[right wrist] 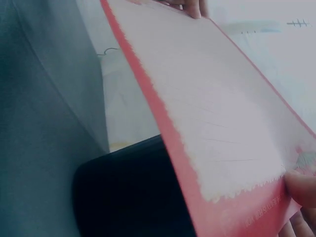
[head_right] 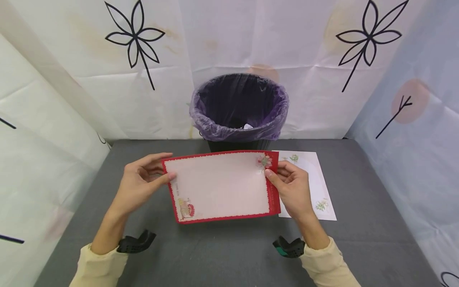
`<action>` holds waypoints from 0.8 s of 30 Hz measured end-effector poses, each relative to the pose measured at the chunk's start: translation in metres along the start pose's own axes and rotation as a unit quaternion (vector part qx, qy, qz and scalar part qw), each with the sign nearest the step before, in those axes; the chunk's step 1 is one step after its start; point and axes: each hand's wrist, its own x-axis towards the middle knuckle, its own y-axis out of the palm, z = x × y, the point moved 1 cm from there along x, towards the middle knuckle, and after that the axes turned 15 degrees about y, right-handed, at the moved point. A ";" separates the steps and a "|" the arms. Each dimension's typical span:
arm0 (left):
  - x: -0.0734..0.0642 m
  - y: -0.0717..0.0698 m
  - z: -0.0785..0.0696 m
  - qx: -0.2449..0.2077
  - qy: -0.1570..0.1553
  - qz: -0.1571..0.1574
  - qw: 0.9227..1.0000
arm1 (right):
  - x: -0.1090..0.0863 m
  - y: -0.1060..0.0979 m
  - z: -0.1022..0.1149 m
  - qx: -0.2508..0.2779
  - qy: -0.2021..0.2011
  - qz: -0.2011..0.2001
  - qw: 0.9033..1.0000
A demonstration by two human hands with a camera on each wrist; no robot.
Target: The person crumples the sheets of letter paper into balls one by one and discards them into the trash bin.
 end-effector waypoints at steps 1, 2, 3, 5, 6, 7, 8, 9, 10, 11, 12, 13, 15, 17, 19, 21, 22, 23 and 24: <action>-0.001 0.001 0.003 -0.025 -0.006 0.000 1.000 | 0.000 -0.002 -0.001 0.006 0.003 -0.001 1.000; -0.001 0.003 0.005 -0.042 -0.011 0.003 0.999 | 0.000 -0.004 -0.002 0.011 0.007 -0.002 1.000; -0.002 0.004 0.007 -0.051 -0.015 0.007 0.999 | 0.000 -0.006 -0.003 0.016 0.011 -0.004 1.000; -0.003 0.008 0.011 -0.069 -0.022 0.019 0.997 | -0.001 -0.010 -0.005 0.025 0.019 -0.007 0.999; -0.004 0.010 0.012 -0.075 -0.025 0.025 0.997 | -0.001 -0.012 -0.005 0.030 0.021 -0.008 0.999; -0.004 0.012 0.013 -0.079 -0.026 0.031 0.996 | -0.001 -0.013 -0.005 0.032 0.023 -0.010 0.999; -0.005 0.014 0.014 -0.082 -0.027 0.037 0.996 | -0.001 -0.015 -0.005 0.034 0.026 -0.011 0.999; -0.006 0.016 0.015 -0.087 -0.026 0.040 0.995 | -0.001 -0.016 -0.005 0.035 0.028 -0.011 0.999; -0.006 0.017 0.015 -0.091 -0.026 0.043 0.995 | -0.002 -0.018 -0.004 0.035 0.030 -0.010 0.999; -0.006 0.019 0.016 -0.094 -0.023 0.044 0.994 | -0.002 -0.019 -0.003 0.034 0.030 -0.008 0.999; -0.006 0.019 0.016 -0.097 -0.019 0.044 0.994 | -0.002 -0.020 -0.003 0.033 0.031 -0.005 0.999; -0.006 0.020 0.016 -0.100 -0.014 0.043 0.994 | -0.002 -0.021 -0.001 0.030 0.031 -0.001 0.999; -0.005 0.021 0.016 -0.104 -0.003 0.037 0.994 | -0.003 -0.024 0.002 0.025 0.027 0.012 0.999; -0.004 0.021 0.016 -0.104 0.012 0.029 0.994 | -0.003 -0.028 0.005 0.022 0.017 0.030 0.999; -0.003 0.020 0.016 -0.106 0.022 0.020 0.994 | -0.004 -0.031 0.008 0.024 0.000 0.060 0.998; -0.002 0.019 0.015 -0.113 0.029 0.011 0.993 | -0.004 -0.035 0.011 0.045 -0.023 0.105 0.993; -0.001 0.018 0.015 -0.117 0.032 0.007 0.993 | -0.004 -0.036 0.011 0.054 -0.033 0.127 0.990; 0.000 0.017 0.015 -0.121 0.033 0.004 0.992 | -0.004 -0.038 0.012 0.075 -0.044 0.157 0.984; 0.000 0.017 0.014 -0.126 0.032 0.000 0.992 | -0.004 -0.039 0.012 0.098 -0.053 0.188 0.976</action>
